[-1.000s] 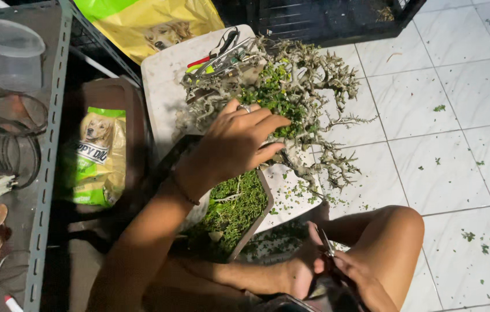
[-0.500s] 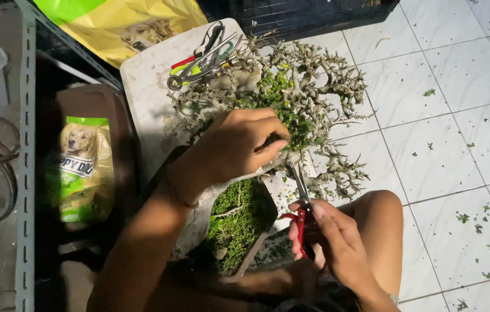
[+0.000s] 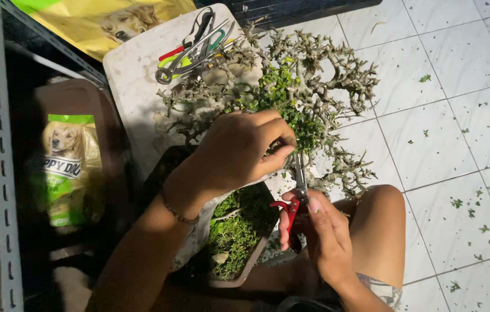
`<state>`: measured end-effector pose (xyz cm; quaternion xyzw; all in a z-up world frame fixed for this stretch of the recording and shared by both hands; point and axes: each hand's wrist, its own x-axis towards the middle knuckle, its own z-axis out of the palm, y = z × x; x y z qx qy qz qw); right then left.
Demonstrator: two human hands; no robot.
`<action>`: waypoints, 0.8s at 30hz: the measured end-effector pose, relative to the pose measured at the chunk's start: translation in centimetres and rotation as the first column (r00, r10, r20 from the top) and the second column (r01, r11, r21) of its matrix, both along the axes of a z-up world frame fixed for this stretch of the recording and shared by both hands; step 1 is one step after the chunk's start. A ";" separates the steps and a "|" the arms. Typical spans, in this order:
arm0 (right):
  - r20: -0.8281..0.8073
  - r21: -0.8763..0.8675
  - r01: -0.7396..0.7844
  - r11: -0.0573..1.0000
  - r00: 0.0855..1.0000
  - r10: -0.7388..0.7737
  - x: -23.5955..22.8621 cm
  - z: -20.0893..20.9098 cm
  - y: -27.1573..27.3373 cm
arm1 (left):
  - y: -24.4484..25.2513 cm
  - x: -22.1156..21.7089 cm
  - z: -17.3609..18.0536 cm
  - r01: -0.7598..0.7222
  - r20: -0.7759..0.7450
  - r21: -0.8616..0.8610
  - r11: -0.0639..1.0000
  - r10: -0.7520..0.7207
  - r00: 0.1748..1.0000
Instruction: The person prunes a bonsai tree by hand and using shears, clipping small branches and leaves while sitting on the floor.
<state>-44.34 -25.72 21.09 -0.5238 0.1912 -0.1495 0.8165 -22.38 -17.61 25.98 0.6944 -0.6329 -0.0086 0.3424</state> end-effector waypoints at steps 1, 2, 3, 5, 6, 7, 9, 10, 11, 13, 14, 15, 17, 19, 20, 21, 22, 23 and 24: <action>-0.009 0.013 0.005 1.000 1.000 -0.005 0.0 0.0 0.0 | 0.0 -0.1 0.1 -0.001 0.004 0.001 1.000 0.001 1.000; -0.013 0.025 0.010 1.000 1.000 -0.010 0.0 0.0 0.0 | 0.0 -0.1 0.2 -0.002 0.012 0.001 1.000 0.002 1.000; -0.013 0.024 0.010 1.000 1.000 -0.010 0.1 0.0 0.0 | 0.0 0.0 0.2 -0.002 0.012 0.001 1.000 0.002 1.000; 0.002 0.010 0.027 1.000 1.000 -0.027 0.2 0.0 0.1 | 0.0 -0.1 0.3 0.009 0.005 -0.012 1.000 -0.009 1.000; 0.002 0.009 0.028 1.000 1.000 -0.028 0.3 0.0 0.2 | 0.0 -0.1 0.3 0.010 0.005 -0.013 1.000 -0.010 1.000; -0.008 0.006 0.036 0.999 0.999 -0.036 0.3 0.0 0.3 | 0.0 -0.1 0.3 -0.005 0.017 -0.003 1.000 0.005 1.000; -0.019 0.004 0.041 0.999 0.999 -0.041 0.4 0.1 0.4 | 0.0 -0.2 0.4 -0.023 0.027 0.009 1.000 0.023 0.999; -0.029 -0.105 0.032 0.994 0.999 -0.035 0.5 0.2 0.4 | 0.0 -0.2 0.4 -0.020 0.022 0.007 1.000 0.019 1.000; -0.039 -0.213 0.021 0.977 0.999 -0.030 0.5 0.3 0.4 | 0.0 -0.2 0.4 -0.016 0.016 0.005 1.000 0.016 1.000; -0.117 -0.282 0.010 0.959 0.992 -0.045 0.0 -0.1 0.5 | 0.1 -0.3 0.3 -0.025 0.009 -0.002 1.000 0.025 1.000; -0.189 -0.351 -0.006 0.936 0.980 -0.064 -0.2 -0.3 0.5 | 0.1 -0.3 0.4 -0.034 0.005 -0.011 0.999 0.034 0.999; -0.187 -0.351 -0.004 0.936 0.980 -0.066 -0.8 -1.0 0.2 | 0.1 -0.4 0.6 -0.033 0.007 -0.011 0.999 0.033 0.999; -0.321 -0.638 -0.125 0.760 0.940 -0.115 -2.0 -2.4 -0.3 | 0.2 -0.6 1.2 -0.056 0.017 0.034 0.998 0.055 0.998; -0.373 -0.669 -0.141 0.730 0.913 -0.165 -2.4 -0.9 -0.6 | 0.2 -0.9 1.3 -0.056 0.017 0.027 0.998 0.056 0.998; -0.424 -0.695 -0.165 0.700 0.880 -0.214 -2.7 -0.1 -0.7 | 0.3 -1.1 1.4 -0.060 0.014 0.022 0.998 0.060 0.998; -0.426 -0.694 -0.167 0.700 0.879 -0.212 -3.0 0.1 -1.0 | 0.3 -1.1 1.5 -0.062 0.012 0.023 0.998 0.061 0.998; -0.409 -0.761 -0.212 0.613 0.890 -0.200 -3.4 0.4 -1.3 | 0.3 -1.1 1.7 -0.063 0.044 0.019 0.998 0.062 0.997; -0.393 -0.819 -0.251 0.517 0.901 -0.184 -3.8 0.6 -1.7 | 0.2 -1.1 1.8 -0.064 0.075 0.016 0.998 0.063 0.995; -0.394 -0.818 -0.253 0.516 0.901 -0.183 -3.9 1.6 -1.9 | 0.2 -1.1 1.7 -0.066 0.074 0.016 0.998 0.064 0.995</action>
